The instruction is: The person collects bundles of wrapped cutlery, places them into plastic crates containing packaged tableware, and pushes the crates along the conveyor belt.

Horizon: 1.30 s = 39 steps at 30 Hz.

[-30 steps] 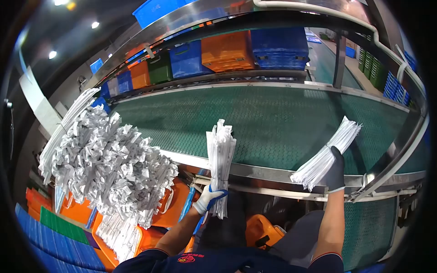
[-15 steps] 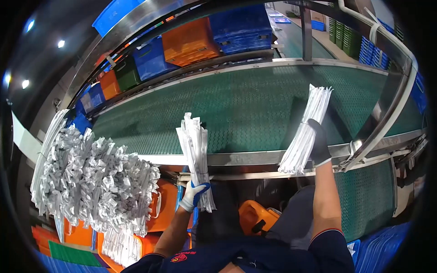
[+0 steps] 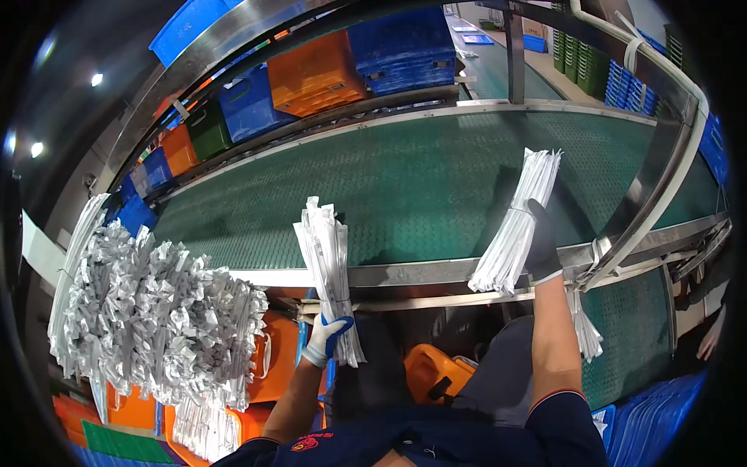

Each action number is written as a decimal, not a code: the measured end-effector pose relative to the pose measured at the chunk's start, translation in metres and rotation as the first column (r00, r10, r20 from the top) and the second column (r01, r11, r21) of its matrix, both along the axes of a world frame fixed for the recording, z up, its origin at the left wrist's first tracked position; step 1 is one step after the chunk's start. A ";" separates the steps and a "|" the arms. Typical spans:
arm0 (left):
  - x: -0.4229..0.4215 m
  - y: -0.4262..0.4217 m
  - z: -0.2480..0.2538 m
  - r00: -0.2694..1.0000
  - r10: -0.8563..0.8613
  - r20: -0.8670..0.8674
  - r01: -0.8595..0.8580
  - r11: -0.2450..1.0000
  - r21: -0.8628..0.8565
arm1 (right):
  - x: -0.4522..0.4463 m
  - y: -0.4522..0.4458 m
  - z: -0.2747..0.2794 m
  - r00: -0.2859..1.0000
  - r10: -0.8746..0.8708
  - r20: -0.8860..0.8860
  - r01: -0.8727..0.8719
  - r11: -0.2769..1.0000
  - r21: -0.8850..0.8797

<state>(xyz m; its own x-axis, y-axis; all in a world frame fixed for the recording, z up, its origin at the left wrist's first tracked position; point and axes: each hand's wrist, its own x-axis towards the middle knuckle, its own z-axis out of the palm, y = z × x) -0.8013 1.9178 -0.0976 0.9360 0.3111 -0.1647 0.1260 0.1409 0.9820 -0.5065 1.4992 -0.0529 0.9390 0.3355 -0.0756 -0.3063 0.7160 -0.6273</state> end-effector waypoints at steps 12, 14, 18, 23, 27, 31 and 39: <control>0.000 0.004 -0.005 1.000 -0.008 0.020 0.009 0.999 -0.048 | 0.003 -0.005 -0.005 0.988 -0.136 0.074 0.140 0.989 -0.049; 0.000 0.004 -0.004 1.000 -0.003 0.025 0.004 0.998 -0.055 | -0.003 -0.001 0.004 0.992 -0.120 0.042 0.121 0.992 -0.026; 0.000 0.004 -0.004 1.000 -0.006 0.030 0.009 0.997 -0.083 | 0.000 0.000 0.004 0.991 -0.125 0.044 0.125 0.992 0.002; 0.000 0.006 -0.008 1.000 -0.003 0.017 0.004 0.996 -0.091 | 0.001 -0.001 0.002 0.982 -0.163 0.096 0.165 0.986 -0.019; 0.000 0.005 -0.005 0.999 -0.013 0.045 0.018 0.994 -0.105 | 0.003 -0.002 -0.002 0.984 -0.165 0.073 0.165 0.986 0.008; 0.000 0.005 -0.004 0.999 -0.012 0.053 0.019 0.993 -0.119 | 0.006 -0.004 -0.007 0.979 -0.179 0.098 0.177 0.984 0.031; -0.001 0.001 0.006 0.999 -0.044 0.018 0.045 0.997 -0.070 | 0.008 -0.011 -0.013 0.985 -0.120 0.122 0.121 0.993 -0.005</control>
